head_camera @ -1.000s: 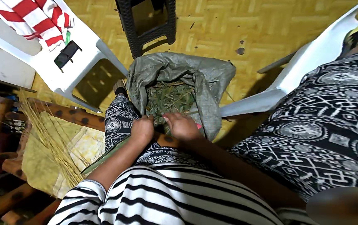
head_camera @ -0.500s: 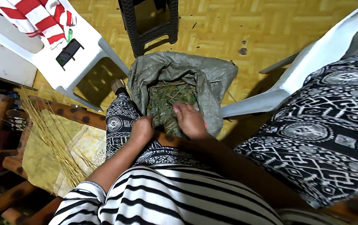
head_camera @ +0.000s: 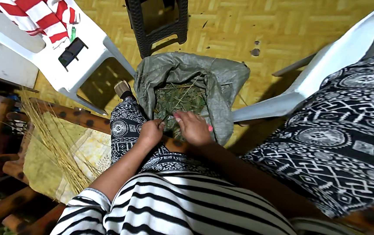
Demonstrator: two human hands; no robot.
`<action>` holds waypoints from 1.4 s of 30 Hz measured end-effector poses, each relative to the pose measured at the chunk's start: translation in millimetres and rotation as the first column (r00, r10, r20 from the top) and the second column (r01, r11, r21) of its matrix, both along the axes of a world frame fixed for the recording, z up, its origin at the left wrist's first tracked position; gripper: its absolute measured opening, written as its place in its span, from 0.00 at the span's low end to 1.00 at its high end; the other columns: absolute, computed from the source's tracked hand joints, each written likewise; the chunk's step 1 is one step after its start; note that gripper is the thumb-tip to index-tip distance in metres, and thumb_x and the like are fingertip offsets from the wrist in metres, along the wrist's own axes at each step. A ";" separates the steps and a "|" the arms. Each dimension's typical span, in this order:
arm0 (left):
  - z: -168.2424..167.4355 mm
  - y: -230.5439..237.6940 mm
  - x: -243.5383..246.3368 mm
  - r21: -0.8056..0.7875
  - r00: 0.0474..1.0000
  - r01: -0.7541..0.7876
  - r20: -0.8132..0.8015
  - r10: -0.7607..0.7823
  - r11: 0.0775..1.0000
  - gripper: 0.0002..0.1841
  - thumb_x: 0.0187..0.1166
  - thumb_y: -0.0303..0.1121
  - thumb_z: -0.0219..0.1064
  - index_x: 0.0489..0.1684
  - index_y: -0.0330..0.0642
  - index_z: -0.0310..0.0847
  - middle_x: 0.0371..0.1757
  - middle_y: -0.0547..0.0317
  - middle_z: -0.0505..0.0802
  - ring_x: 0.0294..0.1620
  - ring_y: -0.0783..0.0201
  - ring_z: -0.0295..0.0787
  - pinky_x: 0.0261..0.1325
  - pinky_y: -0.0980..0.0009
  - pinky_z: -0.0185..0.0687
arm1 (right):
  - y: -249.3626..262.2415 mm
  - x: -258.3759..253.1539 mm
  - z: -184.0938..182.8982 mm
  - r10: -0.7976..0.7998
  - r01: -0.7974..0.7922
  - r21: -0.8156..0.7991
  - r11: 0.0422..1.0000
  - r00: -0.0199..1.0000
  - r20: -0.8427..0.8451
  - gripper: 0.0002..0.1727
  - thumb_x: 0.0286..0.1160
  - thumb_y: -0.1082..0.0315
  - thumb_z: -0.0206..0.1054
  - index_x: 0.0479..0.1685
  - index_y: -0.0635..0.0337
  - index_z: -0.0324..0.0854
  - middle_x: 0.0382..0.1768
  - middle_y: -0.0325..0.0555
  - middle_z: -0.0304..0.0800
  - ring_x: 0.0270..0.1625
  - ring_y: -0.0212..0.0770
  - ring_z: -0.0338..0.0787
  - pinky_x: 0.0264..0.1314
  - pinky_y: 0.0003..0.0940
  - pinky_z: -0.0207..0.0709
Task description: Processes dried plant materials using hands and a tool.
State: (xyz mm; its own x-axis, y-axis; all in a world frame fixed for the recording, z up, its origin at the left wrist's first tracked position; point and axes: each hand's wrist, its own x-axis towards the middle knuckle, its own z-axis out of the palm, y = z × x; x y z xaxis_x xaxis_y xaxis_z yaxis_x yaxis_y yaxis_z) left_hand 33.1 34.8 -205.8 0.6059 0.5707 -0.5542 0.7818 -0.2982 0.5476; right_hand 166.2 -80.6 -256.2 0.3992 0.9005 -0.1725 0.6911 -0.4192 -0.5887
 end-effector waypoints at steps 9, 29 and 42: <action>5.2 5.4 -0.9 -0.083 0.999 -0.033 -0.013 0.032 0.996 0.18 0.93 0.35 0.54 0.55 0.32 0.89 0.42 0.43 0.93 0.44 0.50 0.90 0.56 0.48 0.82 | -2.1 7.5 -4.1 0.047 -0.058 0.077 0.995 0.989 0.139 0.19 0.89 0.63 0.60 0.71 0.59 0.83 0.52 0.65 0.90 0.56 0.68 0.89 0.59 0.67 0.77; 0.5 13.2 -18.2 -0.155 0.994 -0.101 0.018 0.105 0.983 0.16 0.93 0.35 0.56 0.45 0.35 0.89 0.32 0.54 0.90 0.29 0.64 0.82 0.39 0.63 0.80 | -4.0 41.7 -3.0 -0.148 0.145 0.071 0.987 0.988 0.049 0.21 0.93 0.60 0.54 0.75 0.60 0.80 0.59 0.69 0.87 0.64 0.73 0.85 0.65 0.73 0.71; -4.0 -6.4 -10.0 0.243 0.987 0.156 -0.081 -0.140 0.958 0.18 0.90 0.33 0.58 0.72 0.37 0.83 0.56 0.36 0.92 0.57 0.40 0.91 0.62 0.42 0.83 | -1.6 4.2 14.7 0.046 -0.047 -0.087 0.995 0.999 -0.014 0.21 0.94 0.59 0.53 0.73 0.59 0.82 0.60 0.67 0.88 0.63 0.69 0.88 0.64 0.68 0.78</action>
